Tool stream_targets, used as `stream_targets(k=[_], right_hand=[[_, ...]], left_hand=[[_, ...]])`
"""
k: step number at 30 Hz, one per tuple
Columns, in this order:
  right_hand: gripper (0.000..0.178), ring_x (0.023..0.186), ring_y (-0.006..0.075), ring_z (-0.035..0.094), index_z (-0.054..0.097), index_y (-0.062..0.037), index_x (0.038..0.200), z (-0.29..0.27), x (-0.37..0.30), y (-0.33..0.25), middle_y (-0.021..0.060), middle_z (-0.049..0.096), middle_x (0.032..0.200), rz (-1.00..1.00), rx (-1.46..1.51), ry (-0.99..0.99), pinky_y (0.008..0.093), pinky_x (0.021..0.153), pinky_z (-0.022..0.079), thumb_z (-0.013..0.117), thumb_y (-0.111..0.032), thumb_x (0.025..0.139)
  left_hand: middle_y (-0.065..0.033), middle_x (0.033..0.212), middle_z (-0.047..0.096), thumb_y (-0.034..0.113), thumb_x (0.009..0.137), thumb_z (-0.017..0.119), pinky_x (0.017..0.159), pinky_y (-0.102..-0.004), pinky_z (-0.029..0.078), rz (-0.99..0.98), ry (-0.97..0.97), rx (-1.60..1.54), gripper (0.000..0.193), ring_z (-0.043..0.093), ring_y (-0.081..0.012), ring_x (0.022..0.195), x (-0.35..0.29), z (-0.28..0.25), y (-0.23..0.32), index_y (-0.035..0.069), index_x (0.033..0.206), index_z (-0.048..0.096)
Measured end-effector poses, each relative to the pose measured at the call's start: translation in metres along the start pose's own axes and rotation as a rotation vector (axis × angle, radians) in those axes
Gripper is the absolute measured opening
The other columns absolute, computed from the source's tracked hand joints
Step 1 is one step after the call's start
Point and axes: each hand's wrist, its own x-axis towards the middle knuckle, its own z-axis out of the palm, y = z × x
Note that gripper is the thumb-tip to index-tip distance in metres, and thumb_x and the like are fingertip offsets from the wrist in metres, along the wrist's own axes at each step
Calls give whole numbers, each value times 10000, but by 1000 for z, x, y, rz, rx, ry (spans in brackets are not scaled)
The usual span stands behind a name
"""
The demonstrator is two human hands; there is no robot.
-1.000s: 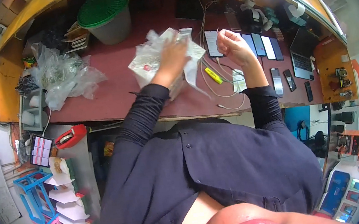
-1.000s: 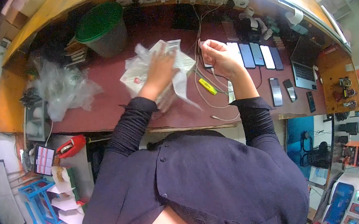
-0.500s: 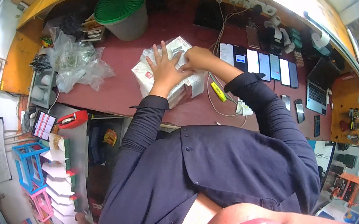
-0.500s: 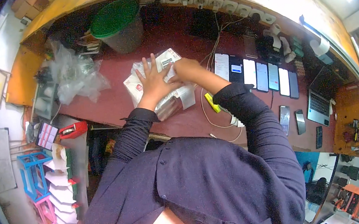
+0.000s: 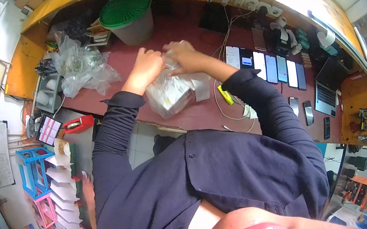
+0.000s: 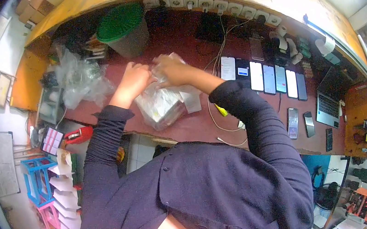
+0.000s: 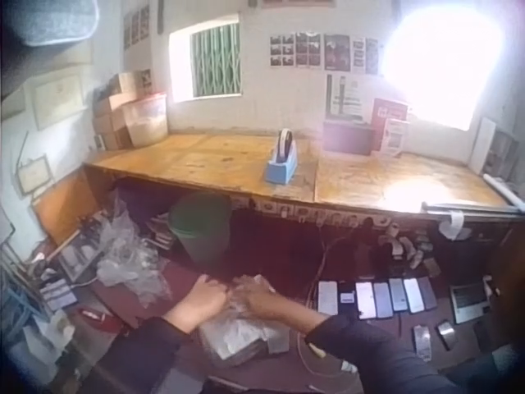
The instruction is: Packing fried chicken and rice meals into boxes and placing them in a plastic bag.
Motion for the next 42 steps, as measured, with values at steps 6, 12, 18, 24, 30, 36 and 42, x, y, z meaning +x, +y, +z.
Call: stream_targets(k=[6,12,18,24,30,36,42], right_hand=[[177,653,327,546,536,-40,659,-36,-19,-9,144,548,679,-148,158,-135,428,611,447,568,-164,781],[173,600,298,573,550,-54,634,-214,-57,-54,122,569,659,132,-195,16,399,561,476,549,-146,782],[194,832,225,585,624,-55,877,-458,-103,19,124,602,867,382,-30,271,317,750,460,667,-147,711],[217,847,235,582,623,-52,900,-493,-106,47,130,602,880,500,-144,229,327,759,457,669,-160,717],[240,863,245,580,621,-50,923,-411,-7,34,135,603,893,255,-131,26,337,768,455,671,-173,723],[264,879,254,577,619,-47,946,-320,11,-49,140,603,906,-305,-64,-275,347,777,452,673,-186,728],[287,895,264,574,617,-44,969,-247,71,-113,146,603,920,-515,27,-364,357,786,450,675,-200,734]], left_hand=[[-91,731,551,129,764,625,656,-346,431,359,864,-292,41,534,-270,726,-15,-150,16,90,750,623],[-46,627,441,295,936,429,694,-383,438,520,1499,-680,332,441,-192,612,-61,-267,8,48,733,520],[-34,674,464,416,932,454,711,-332,423,535,1171,-905,404,455,-136,631,-26,-211,6,23,888,531],[-48,698,489,439,928,455,616,-250,370,323,1021,-1082,434,464,-121,645,-16,-167,2,17,888,550],[-69,682,537,440,904,500,537,-257,390,43,932,-939,457,518,-144,597,-74,-141,-9,0,809,579],[-43,724,527,270,941,471,612,-238,391,-451,894,-1080,327,482,-100,665,-161,-87,-24,-23,832,568],[-9,755,513,365,940,482,653,-222,393,-648,1050,-1215,383,486,-76,706,-217,-75,-5,3,872,586]])
